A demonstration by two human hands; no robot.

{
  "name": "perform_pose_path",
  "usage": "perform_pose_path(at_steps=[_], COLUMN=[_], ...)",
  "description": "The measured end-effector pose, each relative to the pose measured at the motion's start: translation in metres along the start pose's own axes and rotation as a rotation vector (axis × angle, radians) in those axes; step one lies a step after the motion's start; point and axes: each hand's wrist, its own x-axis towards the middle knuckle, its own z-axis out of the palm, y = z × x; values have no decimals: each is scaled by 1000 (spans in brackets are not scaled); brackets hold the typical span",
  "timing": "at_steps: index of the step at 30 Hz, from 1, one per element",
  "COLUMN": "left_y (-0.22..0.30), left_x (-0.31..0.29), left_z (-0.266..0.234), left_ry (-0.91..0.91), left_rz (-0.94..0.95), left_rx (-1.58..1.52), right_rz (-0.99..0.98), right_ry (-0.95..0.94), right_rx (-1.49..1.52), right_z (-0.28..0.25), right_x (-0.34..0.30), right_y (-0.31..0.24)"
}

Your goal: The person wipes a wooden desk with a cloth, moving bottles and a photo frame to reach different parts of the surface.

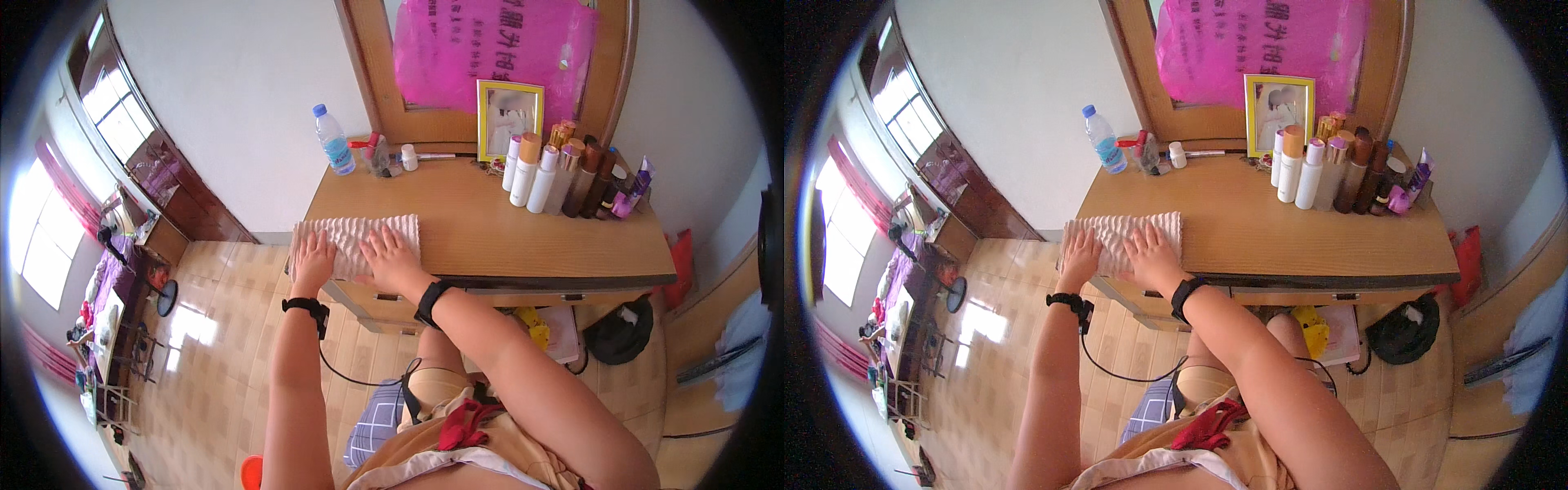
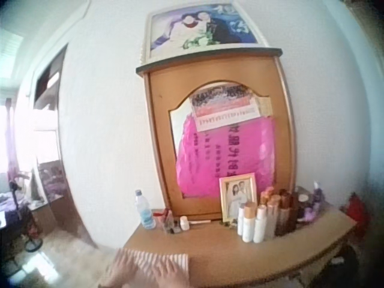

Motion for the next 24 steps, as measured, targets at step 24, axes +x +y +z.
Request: perform_pose_path(at_steps=[24], left_y=[379], left_x=[16], left_z=[-139], left_ry=[-219], left_rz=[669], left_rx=[-476], right_rz=[170], right_ry=[122], right_rx=[-40], right_z=[-126], right_x=[-271], right_y=[230])
